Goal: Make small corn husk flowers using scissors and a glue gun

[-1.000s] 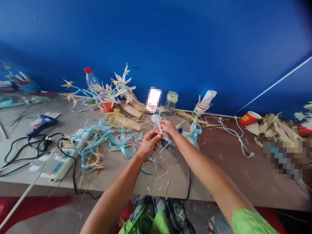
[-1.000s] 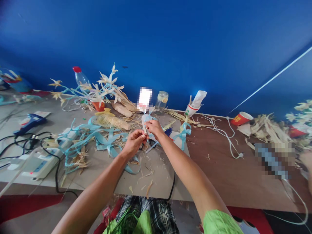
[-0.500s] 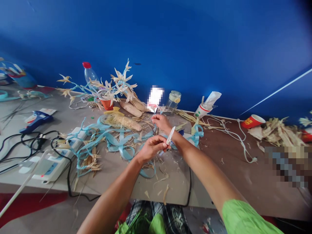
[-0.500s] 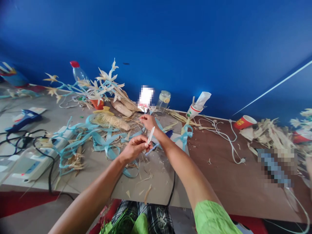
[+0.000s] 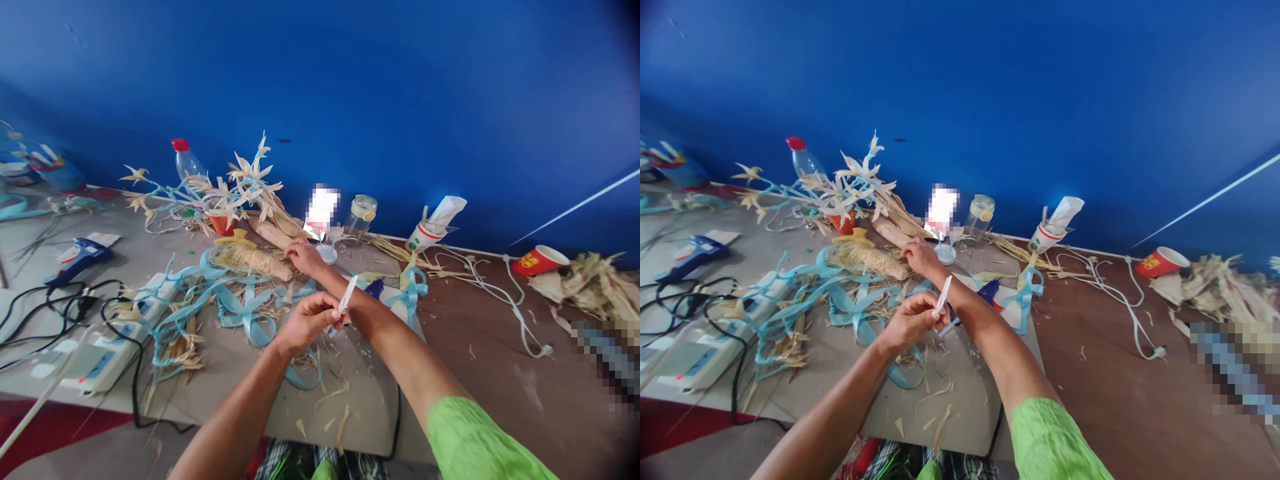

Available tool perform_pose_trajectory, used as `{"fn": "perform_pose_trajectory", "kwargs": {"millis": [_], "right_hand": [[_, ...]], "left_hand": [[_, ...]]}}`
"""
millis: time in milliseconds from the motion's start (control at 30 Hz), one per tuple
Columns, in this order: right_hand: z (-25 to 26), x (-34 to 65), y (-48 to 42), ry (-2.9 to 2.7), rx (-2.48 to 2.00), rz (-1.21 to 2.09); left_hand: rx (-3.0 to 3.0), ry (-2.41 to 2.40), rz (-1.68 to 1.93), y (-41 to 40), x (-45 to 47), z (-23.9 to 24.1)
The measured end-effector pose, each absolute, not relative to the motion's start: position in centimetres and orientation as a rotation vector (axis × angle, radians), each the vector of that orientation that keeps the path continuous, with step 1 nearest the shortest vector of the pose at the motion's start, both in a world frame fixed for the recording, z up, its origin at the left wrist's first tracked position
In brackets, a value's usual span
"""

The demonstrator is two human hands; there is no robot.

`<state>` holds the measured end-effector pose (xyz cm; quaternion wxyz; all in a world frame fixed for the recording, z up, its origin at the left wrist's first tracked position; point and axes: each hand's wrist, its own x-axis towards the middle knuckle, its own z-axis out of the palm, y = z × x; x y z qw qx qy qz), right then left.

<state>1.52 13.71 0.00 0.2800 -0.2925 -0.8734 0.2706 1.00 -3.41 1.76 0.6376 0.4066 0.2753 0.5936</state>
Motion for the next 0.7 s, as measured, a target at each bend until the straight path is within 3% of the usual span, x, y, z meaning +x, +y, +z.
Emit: {"fn": "perform_pose_trajectory", "kwargs": {"millis": [233,333,500,700], "right_hand": [[4.8,6.8,13.1,-1.694,-0.84,1.11],[6.9,10.8,10.7,-1.649,-0.763,1.003],[8.0,16.0,5.4,-1.974,-0.608,0.539],[6.1,16.9,1.4,-2.156,-0.542,0.413]], "left_hand": [[0.761,0.577,1.509,-2.9,0.9,2.4],[0.632,0.585,1.642,-2.4,0.5,2.7],[0.448,0.569,1.761,-1.6,-0.2,2.7],[0.594,0.72,1.654,-2.0,1.2,2.3]]}}
